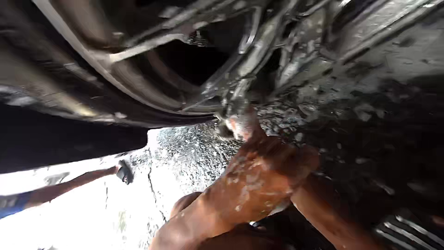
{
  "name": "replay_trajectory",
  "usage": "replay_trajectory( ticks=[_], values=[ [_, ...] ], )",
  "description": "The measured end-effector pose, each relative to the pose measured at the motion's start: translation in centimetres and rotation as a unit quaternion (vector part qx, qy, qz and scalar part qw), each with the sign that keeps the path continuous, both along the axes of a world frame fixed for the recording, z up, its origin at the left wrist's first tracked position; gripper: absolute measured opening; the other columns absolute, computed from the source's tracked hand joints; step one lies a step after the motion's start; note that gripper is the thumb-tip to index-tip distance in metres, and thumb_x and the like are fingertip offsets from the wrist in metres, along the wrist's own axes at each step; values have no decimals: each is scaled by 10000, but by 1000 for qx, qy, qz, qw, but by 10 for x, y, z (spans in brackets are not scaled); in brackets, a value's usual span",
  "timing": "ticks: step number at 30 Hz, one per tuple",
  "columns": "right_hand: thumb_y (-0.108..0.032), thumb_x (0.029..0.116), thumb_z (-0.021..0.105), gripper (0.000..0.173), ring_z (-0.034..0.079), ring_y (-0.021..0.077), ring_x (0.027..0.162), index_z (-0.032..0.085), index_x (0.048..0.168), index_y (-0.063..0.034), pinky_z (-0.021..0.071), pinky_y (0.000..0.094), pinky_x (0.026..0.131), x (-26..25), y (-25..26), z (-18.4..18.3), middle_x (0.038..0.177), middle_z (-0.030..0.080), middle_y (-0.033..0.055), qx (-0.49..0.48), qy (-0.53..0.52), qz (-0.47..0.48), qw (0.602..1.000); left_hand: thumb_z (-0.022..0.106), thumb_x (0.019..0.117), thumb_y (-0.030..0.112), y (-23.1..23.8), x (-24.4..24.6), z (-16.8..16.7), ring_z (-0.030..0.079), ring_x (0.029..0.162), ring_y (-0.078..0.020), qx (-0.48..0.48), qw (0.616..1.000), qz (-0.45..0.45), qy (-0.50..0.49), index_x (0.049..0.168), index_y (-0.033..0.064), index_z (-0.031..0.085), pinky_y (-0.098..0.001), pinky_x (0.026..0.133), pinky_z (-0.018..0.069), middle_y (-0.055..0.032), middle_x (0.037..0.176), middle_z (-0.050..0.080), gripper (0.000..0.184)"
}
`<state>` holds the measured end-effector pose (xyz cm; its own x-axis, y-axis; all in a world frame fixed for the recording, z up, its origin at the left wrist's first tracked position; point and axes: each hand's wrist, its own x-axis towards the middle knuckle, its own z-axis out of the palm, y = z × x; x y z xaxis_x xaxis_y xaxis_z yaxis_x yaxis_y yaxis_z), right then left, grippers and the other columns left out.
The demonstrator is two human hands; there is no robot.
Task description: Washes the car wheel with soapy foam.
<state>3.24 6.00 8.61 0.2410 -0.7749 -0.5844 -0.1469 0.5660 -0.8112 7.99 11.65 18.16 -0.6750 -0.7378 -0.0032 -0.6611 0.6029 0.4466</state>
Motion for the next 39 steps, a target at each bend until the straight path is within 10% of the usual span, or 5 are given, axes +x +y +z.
replay_trajectory(
  ticks=[6, 10, 17, 22, 39],
  values=[
    [-299, 965, 678, 462, 697, 445, 998, 645, 1348, -43, 536, 634, 810, -29, -16, -110, 1110, 712, 257, -303, 202, 95, 926, 591, 987, 126, 20, 3, -6, 678, 807, -204, -14, 1000, 20, 9, 1065, 42, 756, -357, 842, 510, -83, 855, 736, 201],
    [-113, 898, 754, 477, 677, 355, 1037, 606, 1334, 11, 548, 546, 919, 38, 8, -84, 1162, 683, 238, -212, -46, -93, 972, 572, 1009, 168, 26, 19, -26, 652, 848, -156, -69, 997, 4, 20, 1116, 74, 739, -335, 884, 492, -37, 881, 711, 219],
    [-309, 953, 708, 391, 699, 445, 1015, 702, 1273, -84, 537, 671, 824, -60, -8, -149, 1128, 722, 232, -313, 234, 37, 920, 589, 1007, 156, 24, 6, -6, 641, 791, -179, -24, 999, 17, 23, 1045, 73, 754, -316, 860, 488, -54, 779, 695, 189],
    [-82, 878, 765, 451, 687, 352, 981, 605, 1273, 64, 565, 521, 863, 56, 26, -103, 1093, 687, 258, -129, -3, -163, 978, 571, 1006, 138, 20, 16, -9, 619, 789, -166, -65, 997, 27, 40, 1036, 56, 736, -280, 844, 469, -63, 774, 676, 187],
    [-196, 958, 690, 353, 705, 295, 922, 677, 1256, -8, 568, 504, 829, -33, 24, -117, 1026, 729, 180, -113, 89, 21, 989, 581, 991, 148, 9, 31, -14, 629, 798, -173, -18, 998, 27, 58, 999, 59, 753, -281, 844, 467, -64, 758, 692, 194]
  ],
)
